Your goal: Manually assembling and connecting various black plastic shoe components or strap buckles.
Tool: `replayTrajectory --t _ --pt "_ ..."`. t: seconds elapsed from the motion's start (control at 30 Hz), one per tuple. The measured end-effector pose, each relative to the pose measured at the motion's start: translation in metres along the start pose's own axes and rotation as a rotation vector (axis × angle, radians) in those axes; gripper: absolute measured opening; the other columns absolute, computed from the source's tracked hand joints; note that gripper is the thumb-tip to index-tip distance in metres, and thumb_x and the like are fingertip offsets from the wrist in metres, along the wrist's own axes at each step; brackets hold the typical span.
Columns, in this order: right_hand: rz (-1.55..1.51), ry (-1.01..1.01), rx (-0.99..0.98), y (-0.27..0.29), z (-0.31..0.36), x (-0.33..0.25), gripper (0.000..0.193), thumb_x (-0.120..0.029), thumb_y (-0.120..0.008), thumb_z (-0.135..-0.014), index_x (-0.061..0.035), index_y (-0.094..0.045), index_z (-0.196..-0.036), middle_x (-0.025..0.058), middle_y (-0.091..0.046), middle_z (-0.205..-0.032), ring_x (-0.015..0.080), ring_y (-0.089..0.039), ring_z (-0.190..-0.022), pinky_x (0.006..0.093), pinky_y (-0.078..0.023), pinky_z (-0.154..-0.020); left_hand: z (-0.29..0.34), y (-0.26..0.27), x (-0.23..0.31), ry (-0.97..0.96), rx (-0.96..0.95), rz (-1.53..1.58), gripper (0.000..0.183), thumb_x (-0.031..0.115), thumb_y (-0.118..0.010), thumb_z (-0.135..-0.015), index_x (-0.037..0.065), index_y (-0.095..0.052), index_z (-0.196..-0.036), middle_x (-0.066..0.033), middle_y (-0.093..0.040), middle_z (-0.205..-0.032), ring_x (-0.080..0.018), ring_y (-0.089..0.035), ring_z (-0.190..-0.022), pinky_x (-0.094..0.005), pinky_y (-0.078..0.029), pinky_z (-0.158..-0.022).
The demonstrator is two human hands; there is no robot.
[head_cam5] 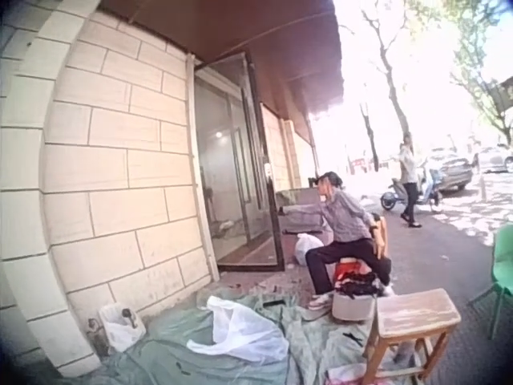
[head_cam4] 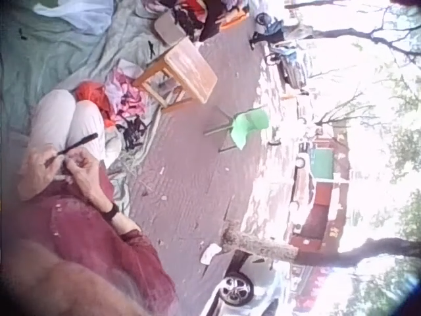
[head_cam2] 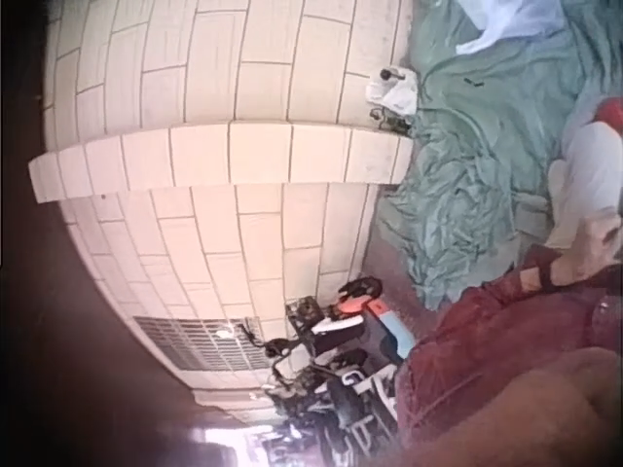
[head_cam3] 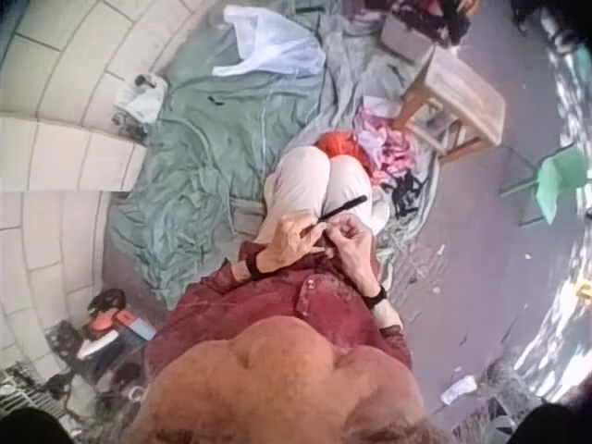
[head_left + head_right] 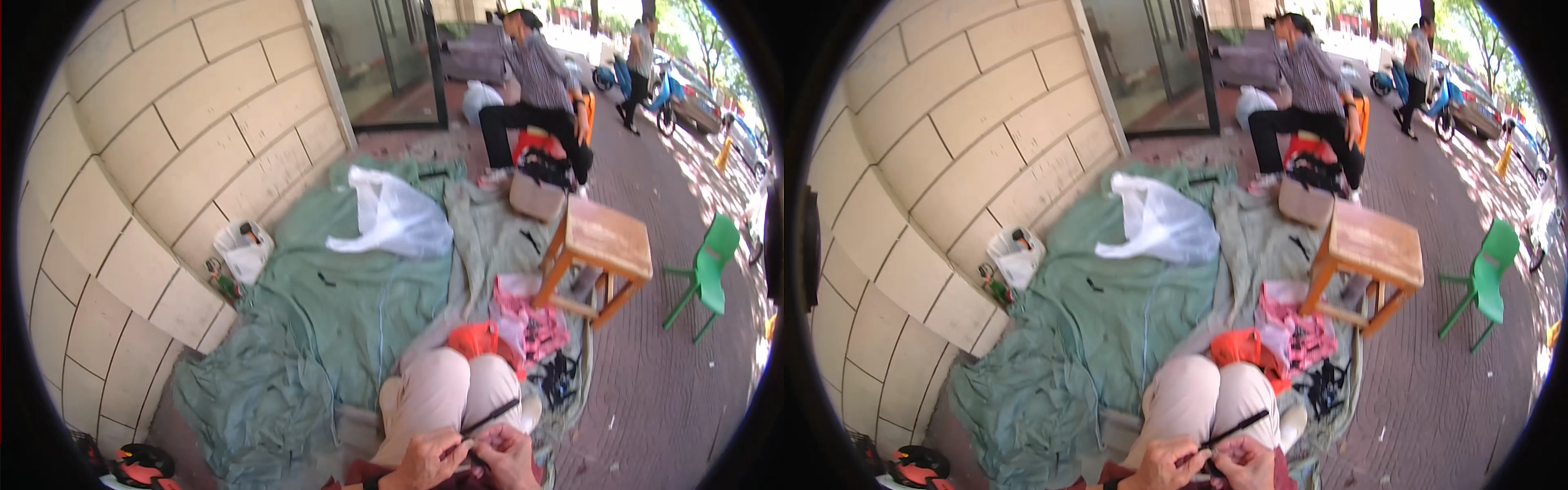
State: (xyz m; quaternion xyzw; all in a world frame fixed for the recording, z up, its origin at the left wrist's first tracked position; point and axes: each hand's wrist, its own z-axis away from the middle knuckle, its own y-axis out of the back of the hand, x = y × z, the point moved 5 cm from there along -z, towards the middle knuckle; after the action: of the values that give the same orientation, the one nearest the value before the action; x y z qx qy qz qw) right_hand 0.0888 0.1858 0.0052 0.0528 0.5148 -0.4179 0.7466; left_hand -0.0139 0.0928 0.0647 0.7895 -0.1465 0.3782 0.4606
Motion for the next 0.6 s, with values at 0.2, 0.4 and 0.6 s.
replayTrajectory --t 0.2,0.4,0.6 --pt "-0.079 -0.037 -0.042 0.0 -0.01 -0.002 0.004 -0.004 -0.061 -0.09 -0.0011 -0.06 -0.093 0.0044 -0.062 -0.07 0.0098 -0.051 -0.046 0.0221 -0.039 -0.041 -0.004 0.0 -0.006 -0.078 0.044 -0.132 0.035 0.034 -0.072 -0.08 0.001 -0.063 -0.089 -0.0096 -0.054 -0.07 -0.0286 -0.054 -0.058 -0.0376 -0.044 -0.054" --pt "-0.144 -0.066 -0.167 0.005 -0.01 -0.014 0.008 -0.006 -0.062 -0.091 -0.0024 -0.062 -0.098 0.0021 -0.061 -0.07 0.0081 -0.051 -0.051 0.0216 -0.038 -0.046 -0.007 -0.014 -0.033 0.541 -0.134 0.206 0.028 0.026 -0.066 -0.087 -0.001 -0.065 -0.081 -0.0128 -0.059 -0.063 -0.0191 -0.057 -0.058 -0.0332 -0.046 -0.056" --pt "-0.161 -0.001 -0.205 0.02 -0.002 -0.012 0.006 -0.006 -0.061 -0.092 -0.0029 -0.062 -0.096 0.001 -0.06 -0.07 0.0075 -0.05 -0.051 0.0213 -0.038 -0.046 -0.011 -0.027 -0.022 0.436 -0.1 0.209 0.028 0.024 -0.066 -0.087 -0.002 -0.063 -0.078 -0.0121 -0.06 -0.064 -0.0146 -0.056 -0.059 -0.0324 -0.045 -0.056"
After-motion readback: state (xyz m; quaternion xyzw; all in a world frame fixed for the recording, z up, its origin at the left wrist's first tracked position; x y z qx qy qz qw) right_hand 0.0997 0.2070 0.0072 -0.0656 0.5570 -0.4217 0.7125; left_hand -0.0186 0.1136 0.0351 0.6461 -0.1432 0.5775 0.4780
